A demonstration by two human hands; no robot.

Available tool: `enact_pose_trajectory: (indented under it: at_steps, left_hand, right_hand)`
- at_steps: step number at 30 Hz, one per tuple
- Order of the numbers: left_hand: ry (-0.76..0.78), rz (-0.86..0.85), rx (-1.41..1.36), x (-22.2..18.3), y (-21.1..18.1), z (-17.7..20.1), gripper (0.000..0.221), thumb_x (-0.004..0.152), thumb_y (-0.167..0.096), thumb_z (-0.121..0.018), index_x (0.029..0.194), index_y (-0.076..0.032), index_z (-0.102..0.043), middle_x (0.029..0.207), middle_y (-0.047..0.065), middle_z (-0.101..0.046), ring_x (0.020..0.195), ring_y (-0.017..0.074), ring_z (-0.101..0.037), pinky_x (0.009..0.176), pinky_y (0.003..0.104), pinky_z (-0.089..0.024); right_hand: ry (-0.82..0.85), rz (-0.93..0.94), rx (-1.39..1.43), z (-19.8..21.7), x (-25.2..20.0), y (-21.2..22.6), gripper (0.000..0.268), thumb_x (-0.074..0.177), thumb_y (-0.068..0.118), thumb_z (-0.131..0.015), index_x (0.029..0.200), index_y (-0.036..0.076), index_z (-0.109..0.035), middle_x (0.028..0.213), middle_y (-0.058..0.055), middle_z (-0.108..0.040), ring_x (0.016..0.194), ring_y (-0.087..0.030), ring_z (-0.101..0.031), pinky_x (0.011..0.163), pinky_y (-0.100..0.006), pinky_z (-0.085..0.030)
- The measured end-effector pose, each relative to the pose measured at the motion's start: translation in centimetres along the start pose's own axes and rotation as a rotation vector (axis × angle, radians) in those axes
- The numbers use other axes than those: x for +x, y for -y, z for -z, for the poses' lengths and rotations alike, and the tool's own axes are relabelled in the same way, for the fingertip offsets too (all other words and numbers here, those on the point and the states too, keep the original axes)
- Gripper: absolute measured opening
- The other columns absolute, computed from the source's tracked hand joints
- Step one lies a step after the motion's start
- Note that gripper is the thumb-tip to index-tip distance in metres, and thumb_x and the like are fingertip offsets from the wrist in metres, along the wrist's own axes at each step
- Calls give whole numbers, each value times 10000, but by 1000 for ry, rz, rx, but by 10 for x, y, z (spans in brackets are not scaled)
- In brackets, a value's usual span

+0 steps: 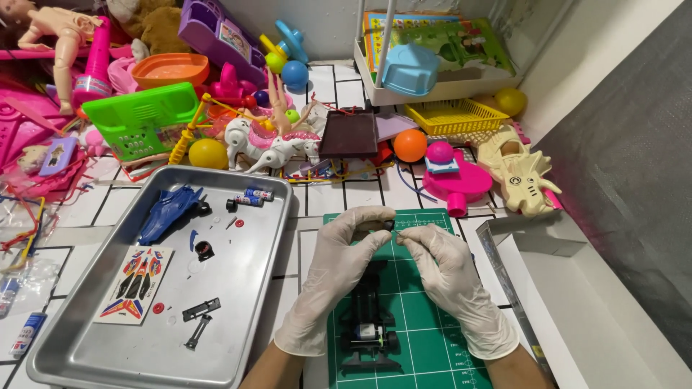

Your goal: Assembling a miniature toy car chassis by installing the motor and gears on a cutting mat.

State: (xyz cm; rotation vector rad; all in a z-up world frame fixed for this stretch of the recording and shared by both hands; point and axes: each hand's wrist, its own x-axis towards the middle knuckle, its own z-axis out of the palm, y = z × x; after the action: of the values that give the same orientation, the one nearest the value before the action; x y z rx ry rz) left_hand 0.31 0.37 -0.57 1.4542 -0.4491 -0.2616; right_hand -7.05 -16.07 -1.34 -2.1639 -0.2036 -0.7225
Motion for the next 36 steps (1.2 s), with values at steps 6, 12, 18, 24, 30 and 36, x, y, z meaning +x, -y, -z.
enact_pose_trajectory:
  at_steps: [6,12,18,24,30,36]
  left_hand:
    - [-13,-16,7,1,-3,-4,295,838,-17,-792,1112,-126,-804,1008,56,-796,967,117,-742,876,250,-583]
    - [3,4,3,0,-11,-5,292,846,-6,-775,1124,-92,-797,1022,93,-811,978,130,-737,888,275,-586]
    - [-8,40,-24,0,-17,-4,297,840,-6,-781,1128,-76,-793,1002,97,-809,957,136,-741,899,279,-596]
    - [-17,49,-39,-1,-14,-4,297,843,-11,-783,1134,-70,-790,993,102,-804,950,133,-738,892,290,-602]
    - [-12,16,8,0,-10,-2,291,852,-33,-784,1135,-101,-795,1016,109,-807,1000,162,-738,909,302,-588]
    - [-45,80,-41,-1,-5,-1,307,848,-40,-793,1142,-129,-798,1015,58,-806,978,108,-717,934,307,-585]
  right_hand:
    - [14,11,-4,3,0,-1,149,982,65,-636,926,98,-771,664,-88,-642,621,-261,-696,638,-330,-582]
    - [14,19,18,3,2,1,161,985,53,-620,927,93,-764,670,-93,-670,620,-258,-693,633,-329,-577]
    - [23,12,24,4,0,-1,153,993,57,-617,940,92,-757,673,-108,-652,622,-262,-695,630,-339,-576]
    - [23,14,29,4,0,-1,151,994,53,-616,920,82,-744,675,-112,-670,616,-263,-696,623,-344,-576]
    - [33,11,27,3,-1,-5,153,992,60,-621,922,91,-753,699,-103,-704,647,-265,-714,644,-338,-587]
    - [37,-1,23,1,-4,-10,165,997,63,-614,929,105,-758,706,-97,-707,660,-262,-719,651,-351,-591]
